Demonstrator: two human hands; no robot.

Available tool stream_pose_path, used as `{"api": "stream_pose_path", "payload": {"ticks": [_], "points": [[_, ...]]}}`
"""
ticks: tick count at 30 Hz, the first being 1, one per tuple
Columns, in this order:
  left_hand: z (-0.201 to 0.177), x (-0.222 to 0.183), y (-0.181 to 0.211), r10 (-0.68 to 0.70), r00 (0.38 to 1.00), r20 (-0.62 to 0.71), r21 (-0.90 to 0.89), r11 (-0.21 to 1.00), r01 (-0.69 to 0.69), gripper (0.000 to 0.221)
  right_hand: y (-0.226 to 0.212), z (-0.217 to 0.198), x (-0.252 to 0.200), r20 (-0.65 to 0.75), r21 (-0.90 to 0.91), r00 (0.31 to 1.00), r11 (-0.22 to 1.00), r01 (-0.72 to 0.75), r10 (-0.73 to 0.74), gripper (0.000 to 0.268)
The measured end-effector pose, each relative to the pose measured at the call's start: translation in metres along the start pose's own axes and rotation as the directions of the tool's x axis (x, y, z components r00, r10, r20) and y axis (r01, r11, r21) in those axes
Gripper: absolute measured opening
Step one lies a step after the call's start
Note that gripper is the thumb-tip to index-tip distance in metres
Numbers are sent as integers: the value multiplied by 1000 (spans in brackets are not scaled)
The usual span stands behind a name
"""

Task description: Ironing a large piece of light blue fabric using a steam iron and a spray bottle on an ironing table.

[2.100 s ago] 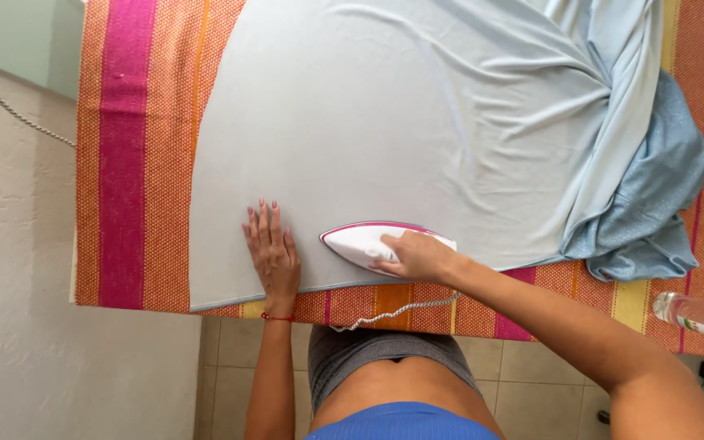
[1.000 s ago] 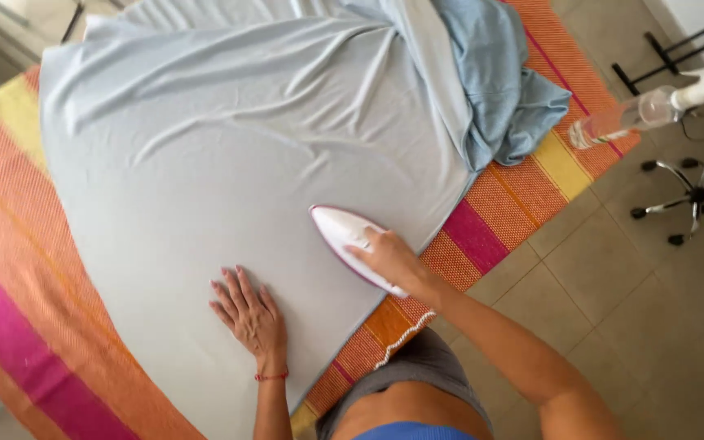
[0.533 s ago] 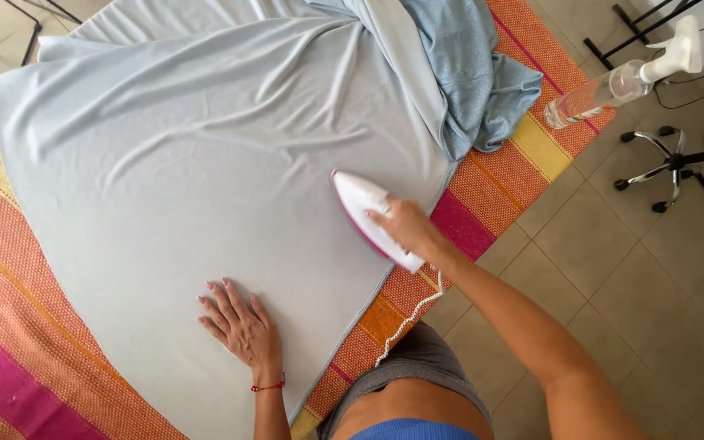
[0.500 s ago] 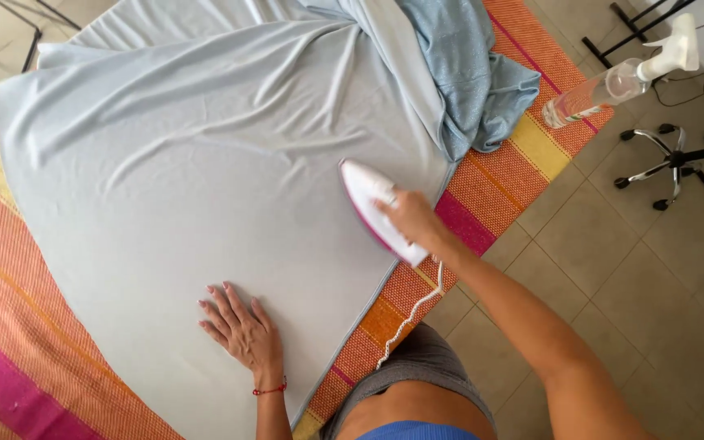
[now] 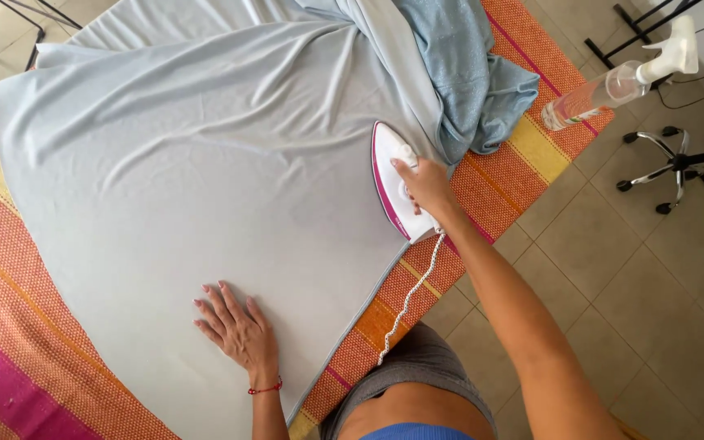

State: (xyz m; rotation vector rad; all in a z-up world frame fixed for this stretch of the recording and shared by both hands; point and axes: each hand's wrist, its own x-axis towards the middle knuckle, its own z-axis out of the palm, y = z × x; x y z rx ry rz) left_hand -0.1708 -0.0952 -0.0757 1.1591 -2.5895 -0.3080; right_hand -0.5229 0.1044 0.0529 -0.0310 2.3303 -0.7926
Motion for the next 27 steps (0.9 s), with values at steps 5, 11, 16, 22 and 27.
{"api": "stream_pose_path", "payload": {"ticks": [5,11,16,22,27], "points": [[-2,3,4,29,999,-28,7,1000,-29,56,8,9,0,71,-63,995,995,72,-68,50],[-3,-4,0,18,1000,-15,16,1000,-18,57,21,-19,44,-106,144,994,988,51,-36,47],[-5,0,3,18,1000,-14,6,1000,-18,58,19,-3,15,98,-62,994,997,50,-44,38],[-1,1,3,27,999,-27,21,999,-27,58,18,-27,55,-41,64,998,996,55,-52,55],[1,3,4,36,998,-49,36,999,-34,57,35,-22,73,-29,29,997,997,68,-67,50]]}}
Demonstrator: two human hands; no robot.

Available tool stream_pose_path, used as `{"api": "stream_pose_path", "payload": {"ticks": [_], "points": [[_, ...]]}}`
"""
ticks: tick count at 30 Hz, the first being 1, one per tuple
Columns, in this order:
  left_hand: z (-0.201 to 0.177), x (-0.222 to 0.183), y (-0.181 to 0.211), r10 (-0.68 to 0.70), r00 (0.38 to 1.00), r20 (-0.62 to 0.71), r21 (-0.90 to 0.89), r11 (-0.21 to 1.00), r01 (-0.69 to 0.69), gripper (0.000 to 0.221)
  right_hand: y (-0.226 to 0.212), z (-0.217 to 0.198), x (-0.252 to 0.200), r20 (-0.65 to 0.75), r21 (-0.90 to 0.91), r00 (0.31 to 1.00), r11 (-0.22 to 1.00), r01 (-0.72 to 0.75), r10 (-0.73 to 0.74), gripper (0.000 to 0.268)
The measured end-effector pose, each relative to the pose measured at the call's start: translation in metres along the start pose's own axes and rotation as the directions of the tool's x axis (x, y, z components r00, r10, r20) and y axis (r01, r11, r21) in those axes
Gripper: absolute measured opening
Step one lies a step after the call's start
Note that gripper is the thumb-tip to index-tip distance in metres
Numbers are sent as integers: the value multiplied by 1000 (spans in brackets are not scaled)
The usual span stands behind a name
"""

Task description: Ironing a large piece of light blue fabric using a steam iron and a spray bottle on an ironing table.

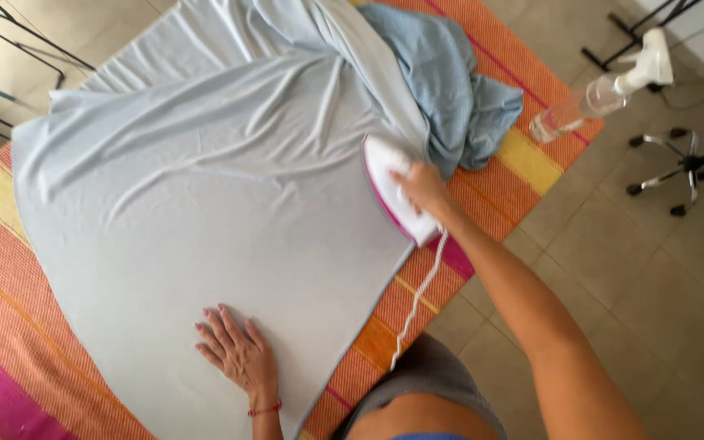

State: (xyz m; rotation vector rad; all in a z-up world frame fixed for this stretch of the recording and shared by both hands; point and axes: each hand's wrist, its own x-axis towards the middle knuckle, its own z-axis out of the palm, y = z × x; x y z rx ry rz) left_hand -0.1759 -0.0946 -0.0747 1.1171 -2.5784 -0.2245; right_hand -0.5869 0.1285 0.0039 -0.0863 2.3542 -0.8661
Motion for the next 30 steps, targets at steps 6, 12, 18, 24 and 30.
{"api": "stream_pose_path", "payload": {"ticks": [6,12,18,24,30], "points": [[0,-4,-5,3,1000,-3,0,1000,-3,57,-10,2,-17,-5,43,1000,999,-20,21,52],[-2,-5,-1,-19,1000,21,-4,1000,19,57,-2,-11,5,1,-17,1000,1000,8,-8,55],[5,1,5,-49,999,-3,-36,998,49,57,-1,-6,16,76,-126,996,991,56,-47,56],[-3,-2,1,-37,999,1,-53,998,37,56,-11,9,-5,71,15,997,1000,-5,4,44],[-4,-8,1,-36,999,10,-64,997,36,56,24,140,-98,246,-220,952,946,238,-183,49]]}}
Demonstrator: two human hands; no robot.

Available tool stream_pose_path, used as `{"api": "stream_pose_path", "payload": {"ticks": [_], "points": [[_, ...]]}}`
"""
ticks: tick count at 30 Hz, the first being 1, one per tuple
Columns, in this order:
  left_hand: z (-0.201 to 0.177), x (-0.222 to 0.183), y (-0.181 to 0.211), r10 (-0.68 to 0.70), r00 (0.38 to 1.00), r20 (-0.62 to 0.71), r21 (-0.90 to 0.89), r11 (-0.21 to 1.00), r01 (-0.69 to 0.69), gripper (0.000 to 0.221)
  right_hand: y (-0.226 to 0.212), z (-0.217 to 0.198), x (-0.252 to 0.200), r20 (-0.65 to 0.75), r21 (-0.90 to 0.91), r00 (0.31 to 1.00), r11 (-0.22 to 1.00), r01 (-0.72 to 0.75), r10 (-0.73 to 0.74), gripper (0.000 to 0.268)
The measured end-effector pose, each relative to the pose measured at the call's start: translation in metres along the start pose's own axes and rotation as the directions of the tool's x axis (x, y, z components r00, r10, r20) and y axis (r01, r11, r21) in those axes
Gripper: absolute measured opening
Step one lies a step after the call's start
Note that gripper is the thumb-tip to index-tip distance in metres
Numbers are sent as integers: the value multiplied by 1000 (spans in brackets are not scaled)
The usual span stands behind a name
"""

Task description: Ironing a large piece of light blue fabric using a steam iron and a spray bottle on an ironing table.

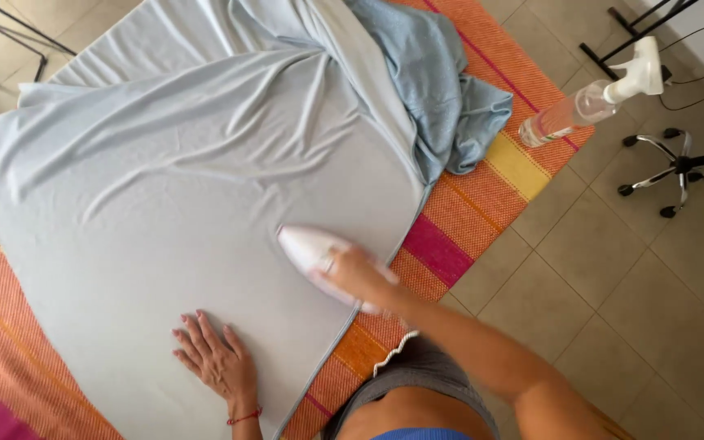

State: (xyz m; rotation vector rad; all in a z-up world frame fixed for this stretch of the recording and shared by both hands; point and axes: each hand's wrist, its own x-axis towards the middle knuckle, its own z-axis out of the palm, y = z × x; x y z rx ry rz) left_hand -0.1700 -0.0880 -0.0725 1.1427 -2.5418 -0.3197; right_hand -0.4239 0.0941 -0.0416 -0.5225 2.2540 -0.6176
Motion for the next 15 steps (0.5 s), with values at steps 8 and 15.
{"api": "stream_pose_path", "payload": {"ticks": [8,15], "points": [[7,2,-1,5,1000,-12,18,1000,-5,56,35,-65,39,-209,-230,942,949,214,-263,53],[4,5,1,-13,1000,2,8,1000,13,57,13,-101,29,-76,220,973,955,-198,219,38]]}}
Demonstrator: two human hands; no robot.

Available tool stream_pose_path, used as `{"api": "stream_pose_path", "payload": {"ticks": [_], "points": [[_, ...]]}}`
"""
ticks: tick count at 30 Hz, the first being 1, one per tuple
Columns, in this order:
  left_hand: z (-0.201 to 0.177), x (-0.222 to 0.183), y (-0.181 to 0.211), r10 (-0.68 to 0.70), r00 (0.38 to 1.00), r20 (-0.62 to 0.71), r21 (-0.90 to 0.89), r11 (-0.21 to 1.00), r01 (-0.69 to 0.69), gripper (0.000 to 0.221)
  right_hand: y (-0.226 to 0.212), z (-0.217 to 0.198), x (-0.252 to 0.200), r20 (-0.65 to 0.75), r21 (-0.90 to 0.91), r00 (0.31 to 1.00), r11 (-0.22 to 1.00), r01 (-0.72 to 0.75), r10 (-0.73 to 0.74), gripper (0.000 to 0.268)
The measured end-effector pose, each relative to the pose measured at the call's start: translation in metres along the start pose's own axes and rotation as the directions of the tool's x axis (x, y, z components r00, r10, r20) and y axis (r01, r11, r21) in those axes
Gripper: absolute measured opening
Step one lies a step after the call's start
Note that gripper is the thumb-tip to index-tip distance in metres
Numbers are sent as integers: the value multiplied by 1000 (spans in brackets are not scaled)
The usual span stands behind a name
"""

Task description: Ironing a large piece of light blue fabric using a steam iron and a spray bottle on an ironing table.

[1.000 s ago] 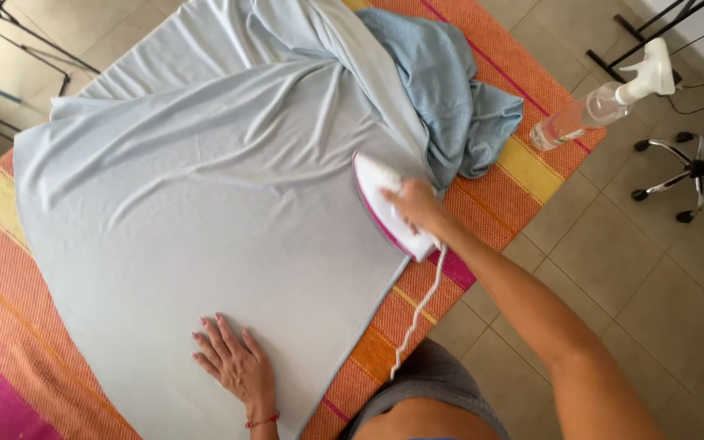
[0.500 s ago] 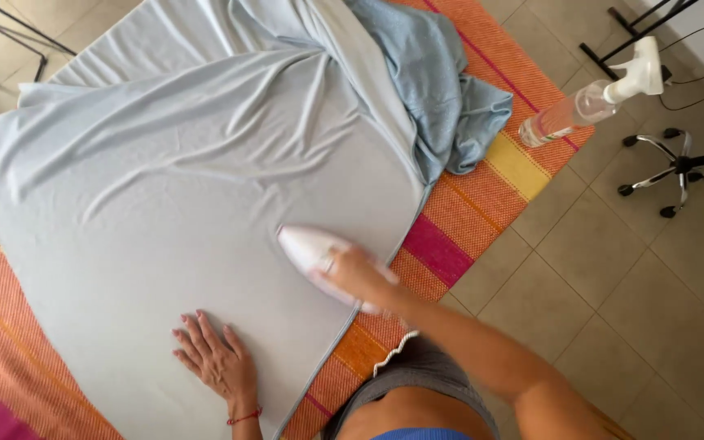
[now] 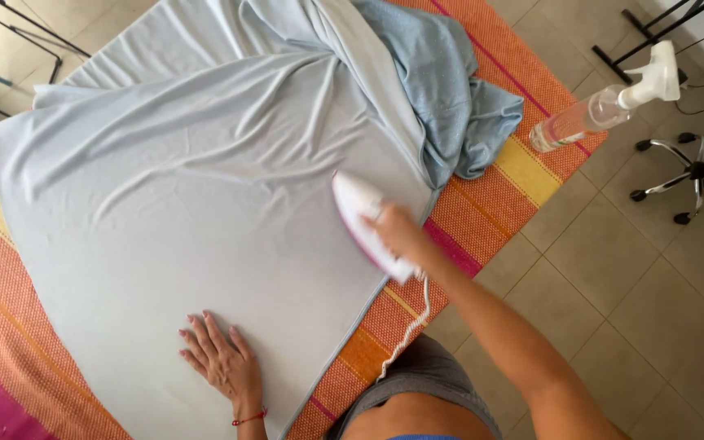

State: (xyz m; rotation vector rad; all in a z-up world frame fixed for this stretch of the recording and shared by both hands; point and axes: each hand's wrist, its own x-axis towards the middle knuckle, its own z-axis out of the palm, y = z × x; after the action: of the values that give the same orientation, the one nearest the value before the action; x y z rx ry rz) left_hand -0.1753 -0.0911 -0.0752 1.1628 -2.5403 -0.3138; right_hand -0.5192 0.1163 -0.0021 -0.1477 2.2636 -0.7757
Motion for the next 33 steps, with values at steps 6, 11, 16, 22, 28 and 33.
{"api": "stream_pose_path", "payload": {"ticks": [6,11,16,22,28,33], "points": [[-2,1,2,-2,1000,18,-5,1000,3,56,24,27,7,43,-254,985,951,174,-168,65],[-4,0,1,-17,999,27,11,1000,17,55,-8,-36,22,21,-51,999,998,44,-43,53],[2,-4,-9,-14,996,-91,-184,983,-3,52,69,83,23,360,-448,796,658,605,-487,66],[-33,-14,-3,-190,969,-156,-426,898,108,50,-29,50,-61,796,-457,596,537,709,-109,58],[-58,-69,-26,-348,916,-201,-340,902,268,50,-6,55,9,711,-452,671,596,664,-209,82],[-53,-110,-42,-350,911,-217,-187,931,313,52,-32,56,-63,889,-412,457,377,830,-36,58]]}}
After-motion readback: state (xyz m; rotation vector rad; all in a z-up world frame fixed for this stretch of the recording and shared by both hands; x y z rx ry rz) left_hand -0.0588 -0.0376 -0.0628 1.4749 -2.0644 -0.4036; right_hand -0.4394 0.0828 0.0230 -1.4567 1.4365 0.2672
